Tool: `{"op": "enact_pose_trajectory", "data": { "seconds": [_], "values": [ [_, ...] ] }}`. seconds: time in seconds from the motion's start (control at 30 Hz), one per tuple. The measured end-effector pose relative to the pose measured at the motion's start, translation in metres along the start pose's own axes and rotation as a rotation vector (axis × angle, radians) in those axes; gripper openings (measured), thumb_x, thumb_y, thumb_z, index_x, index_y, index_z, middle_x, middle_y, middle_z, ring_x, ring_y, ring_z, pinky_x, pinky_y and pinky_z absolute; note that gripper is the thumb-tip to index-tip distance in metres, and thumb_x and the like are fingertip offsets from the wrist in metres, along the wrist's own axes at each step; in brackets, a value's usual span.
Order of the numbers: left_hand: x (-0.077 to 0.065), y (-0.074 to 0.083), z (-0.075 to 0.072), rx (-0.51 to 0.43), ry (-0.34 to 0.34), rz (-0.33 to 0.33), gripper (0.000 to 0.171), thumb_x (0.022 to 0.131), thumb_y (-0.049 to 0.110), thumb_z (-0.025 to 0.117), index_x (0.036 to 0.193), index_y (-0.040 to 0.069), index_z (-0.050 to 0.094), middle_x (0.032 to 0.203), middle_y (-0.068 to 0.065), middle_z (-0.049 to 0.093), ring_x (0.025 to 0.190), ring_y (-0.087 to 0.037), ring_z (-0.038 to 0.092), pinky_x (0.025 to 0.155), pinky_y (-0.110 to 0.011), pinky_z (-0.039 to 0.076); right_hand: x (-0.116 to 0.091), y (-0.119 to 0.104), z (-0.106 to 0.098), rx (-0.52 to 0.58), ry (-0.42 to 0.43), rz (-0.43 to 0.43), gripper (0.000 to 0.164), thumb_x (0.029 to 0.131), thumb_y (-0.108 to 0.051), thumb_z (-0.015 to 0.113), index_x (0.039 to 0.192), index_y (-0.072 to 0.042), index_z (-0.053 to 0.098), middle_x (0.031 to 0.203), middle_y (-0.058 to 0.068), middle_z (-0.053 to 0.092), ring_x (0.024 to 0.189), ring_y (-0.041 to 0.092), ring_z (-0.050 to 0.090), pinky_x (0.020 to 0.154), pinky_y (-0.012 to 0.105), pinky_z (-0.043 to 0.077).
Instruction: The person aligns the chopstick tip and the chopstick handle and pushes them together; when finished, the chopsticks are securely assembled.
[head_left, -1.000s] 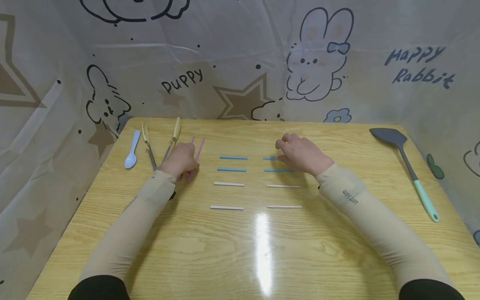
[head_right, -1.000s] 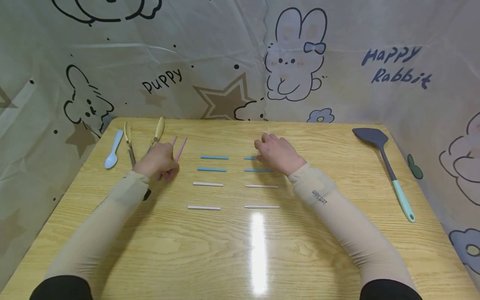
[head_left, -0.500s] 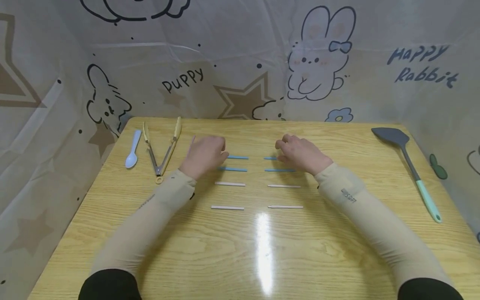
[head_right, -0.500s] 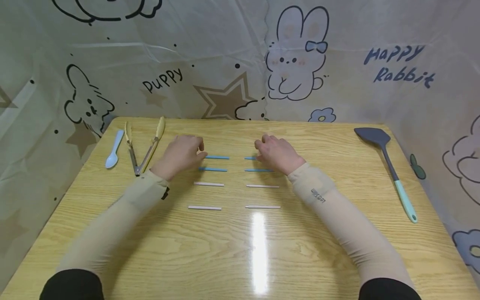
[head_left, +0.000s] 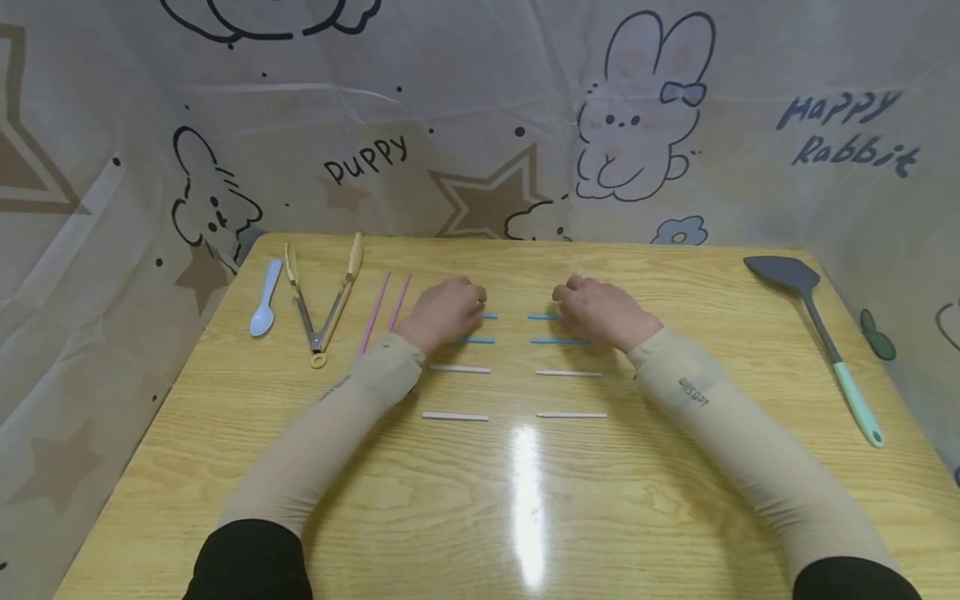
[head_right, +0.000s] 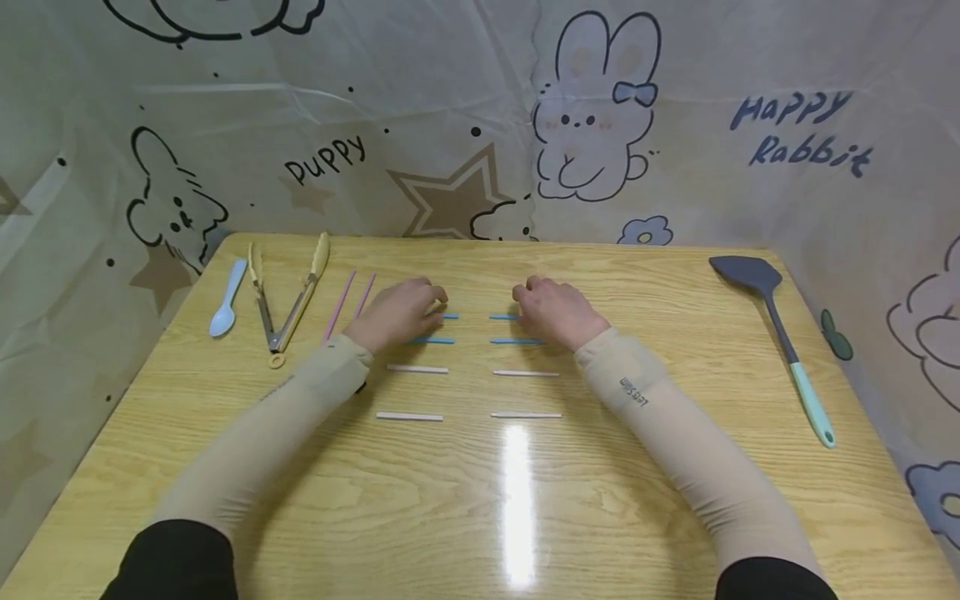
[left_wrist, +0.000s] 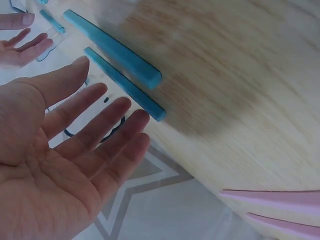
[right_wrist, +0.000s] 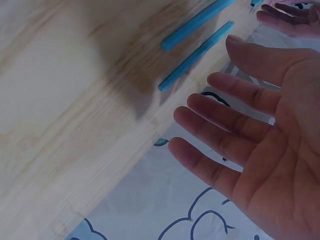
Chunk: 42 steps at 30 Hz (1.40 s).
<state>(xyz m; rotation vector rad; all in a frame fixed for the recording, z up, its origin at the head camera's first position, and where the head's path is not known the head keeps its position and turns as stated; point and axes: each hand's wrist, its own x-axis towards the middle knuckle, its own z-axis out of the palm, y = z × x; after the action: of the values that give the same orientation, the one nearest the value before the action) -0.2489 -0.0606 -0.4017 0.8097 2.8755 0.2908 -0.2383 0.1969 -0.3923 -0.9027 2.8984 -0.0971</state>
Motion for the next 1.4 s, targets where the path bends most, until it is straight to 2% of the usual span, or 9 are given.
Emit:
{"op": "enact_pose_trajectory", "data": {
  "seconds": [0.17, 0.43, 0.73, 0.87, 1.0, 1.1, 1.23, 1.4],
  "values": [
    [0.003, 0.003, 0.004, 0.053, 0.003, 0.020, 0.025, 0.092, 0.016, 0.071, 0.116, 0.007, 0.067, 0.108, -0.010, 0.065, 0.095, -0.022, 0.061, 0.077, -0.034, 0.054, 0.000, -0.001, 0.001, 0.019, -0.026, 0.011, 0.027, 0.094, -0.015, 0.066, 0.116, 0.000, 0.062, 0.100, 0.015, 0.060, 0.080, 0.028, 0.061, 0.067, 0.041, 0.055],
    [0.005, 0.008, 0.006, 0.085, 0.010, 0.021, 0.015, 0.092, 0.017, 0.072, 0.104, 0.009, 0.071, 0.097, -0.006, 0.063, 0.088, -0.019, 0.059, 0.072, -0.031, 0.053, -0.001, 0.001, 0.004, 0.028, -0.038, -0.001, 0.021, 0.094, -0.014, 0.068, 0.112, -0.004, 0.064, 0.096, 0.012, 0.061, 0.078, 0.025, 0.060, 0.066, 0.040, 0.054],
    [0.004, 0.008, 0.006, 0.030, 0.011, 0.010, 0.014, 0.093, 0.013, 0.070, 0.106, 0.009, 0.072, 0.102, -0.007, 0.065, 0.093, -0.020, 0.061, 0.077, -0.033, 0.054, 0.000, -0.001, 0.006, 0.005, -0.041, -0.007, 0.020, 0.093, -0.013, 0.070, 0.111, -0.006, 0.065, 0.095, 0.010, 0.062, 0.079, 0.024, 0.060, 0.066, 0.039, 0.054],
    [0.004, 0.007, 0.004, 0.030, 0.023, 0.004, 0.015, 0.093, 0.011, 0.069, 0.108, 0.007, 0.071, 0.104, -0.008, 0.066, 0.095, -0.021, 0.062, 0.079, -0.033, 0.054, 0.000, -0.001, 0.006, -0.013, -0.015, -0.011, 0.017, 0.091, -0.012, 0.071, 0.106, -0.007, 0.066, 0.091, 0.009, 0.061, 0.076, 0.024, 0.060, 0.065, 0.039, 0.054],
    [0.005, 0.007, 0.004, 0.051, 0.026, -0.005, 0.008, 0.092, 0.008, 0.070, 0.099, 0.005, 0.072, 0.097, -0.007, 0.065, 0.088, -0.019, 0.062, 0.074, -0.031, 0.054, 0.002, 0.001, 0.009, -0.043, 0.055, -0.044, 0.007, 0.089, -0.007, 0.071, 0.094, -0.008, 0.066, 0.082, 0.007, 0.060, 0.067, 0.022, 0.057, 0.056, 0.038, 0.052],
    [0.006, 0.008, 0.005, 0.068, 0.030, -0.012, 0.006, 0.093, 0.004, 0.067, 0.092, 0.005, 0.073, 0.091, -0.005, 0.066, 0.079, -0.017, 0.062, 0.068, -0.030, 0.054, 0.004, 0.002, 0.012, -0.066, 0.096, -0.074, 0.006, 0.089, -0.005, 0.070, 0.090, -0.008, 0.065, 0.077, 0.006, 0.058, 0.062, 0.021, 0.054, 0.052, 0.035, 0.050],
    [0.007, 0.008, 0.007, 0.117, 0.033, -0.015, 0.009, 0.093, 0.003, 0.065, 0.088, 0.006, 0.072, 0.086, -0.004, 0.065, 0.071, -0.015, 0.059, 0.063, -0.029, 0.053, 0.002, -0.001, 0.013, -0.093, 0.102, -0.102, 0.009, 0.089, -0.003, 0.071, 0.089, -0.007, 0.062, 0.076, 0.005, 0.057, 0.063, 0.019, 0.054, 0.051, 0.032, 0.050],
    [0.008, 0.010, 0.007, 0.155, 0.029, -0.016, 0.007, 0.094, 0.005, 0.065, 0.090, 0.006, 0.071, 0.086, -0.004, 0.065, 0.071, -0.015, 0.059, 0.062, -0.030, 0.053, 0.001, -0.003, 0.013, -0.107, 0.092, -0.097, 0.010, 0.090, -0.005, 0.071, 0.090, -0.007, 0.060, 0.079, 0.006, 0.057, 0.066, 0.021, 0.056, 0.053, 0.034, 0.052]
  ]
}}
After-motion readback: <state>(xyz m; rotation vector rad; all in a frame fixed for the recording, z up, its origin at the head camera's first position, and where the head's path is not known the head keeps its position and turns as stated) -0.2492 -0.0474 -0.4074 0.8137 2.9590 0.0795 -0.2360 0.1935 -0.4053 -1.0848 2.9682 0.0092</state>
